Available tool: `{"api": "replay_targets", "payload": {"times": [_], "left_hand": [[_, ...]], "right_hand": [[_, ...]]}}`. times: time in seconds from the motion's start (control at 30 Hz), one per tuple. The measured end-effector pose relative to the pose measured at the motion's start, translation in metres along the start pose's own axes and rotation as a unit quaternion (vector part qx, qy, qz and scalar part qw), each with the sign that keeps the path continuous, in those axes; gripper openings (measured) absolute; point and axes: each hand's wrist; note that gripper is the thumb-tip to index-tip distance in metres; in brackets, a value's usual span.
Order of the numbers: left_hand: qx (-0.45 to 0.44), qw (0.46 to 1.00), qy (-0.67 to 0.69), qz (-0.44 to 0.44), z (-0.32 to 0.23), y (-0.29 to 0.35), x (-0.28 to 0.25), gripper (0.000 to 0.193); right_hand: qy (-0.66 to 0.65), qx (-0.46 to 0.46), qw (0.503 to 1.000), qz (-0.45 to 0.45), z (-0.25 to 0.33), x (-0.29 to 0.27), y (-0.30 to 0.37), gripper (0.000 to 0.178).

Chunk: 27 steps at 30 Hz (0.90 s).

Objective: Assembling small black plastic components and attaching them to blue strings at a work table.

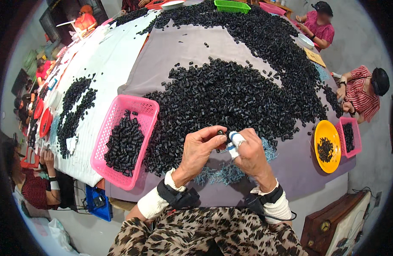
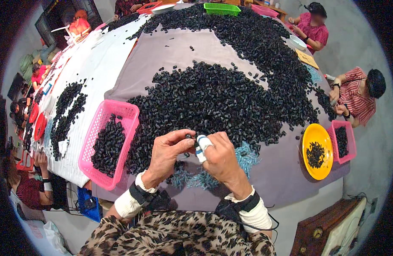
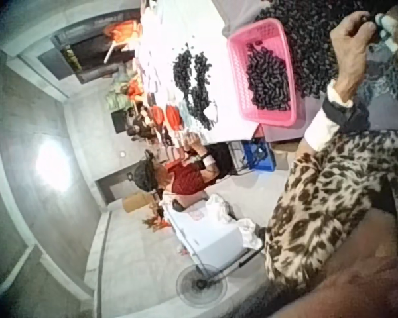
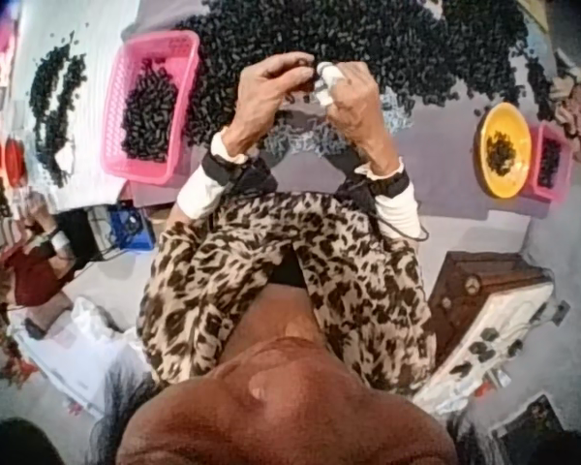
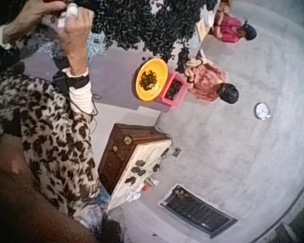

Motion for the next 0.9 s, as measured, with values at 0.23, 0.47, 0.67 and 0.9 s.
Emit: {"api": "replay_targets", "payload": {"times": [0.23,0.47,0.67,0.9], "left_hand": [[0.036,0.991,-0.126,0.023,-0.01,0.005,0.003,0.024],[0.078,0.98,-0.177,0.051,-0.015,0.011,0.01,0.028],[0.107,0.967,-0.225,0.046,-0.013,0.009,0.007,0.025],[0.18,0.934,-0.305,0.041,-0.009,0.006,0.005,0.025]], "right_hand": [[-0.158,0.153,0.975,-0.03,-0.006,-0.013,0.002,0.025],[-0.11,0.049,0.99,-0.069,0.001,-0.017,-0.009,0.023],[-0.068,0.024,0.996,-0.06,0.002,-0.015,-0.009,0.029],[-0.054,0.001,0.997,-0.052,-0.001,-0.012,-0.005,0.032]]}}
Point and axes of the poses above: each hand's wrist, its own y-axis away from the middle knuckle, its own x-axis out of the palm, z = x × y, and after that the axes turned 5 degrees about y, right-handed
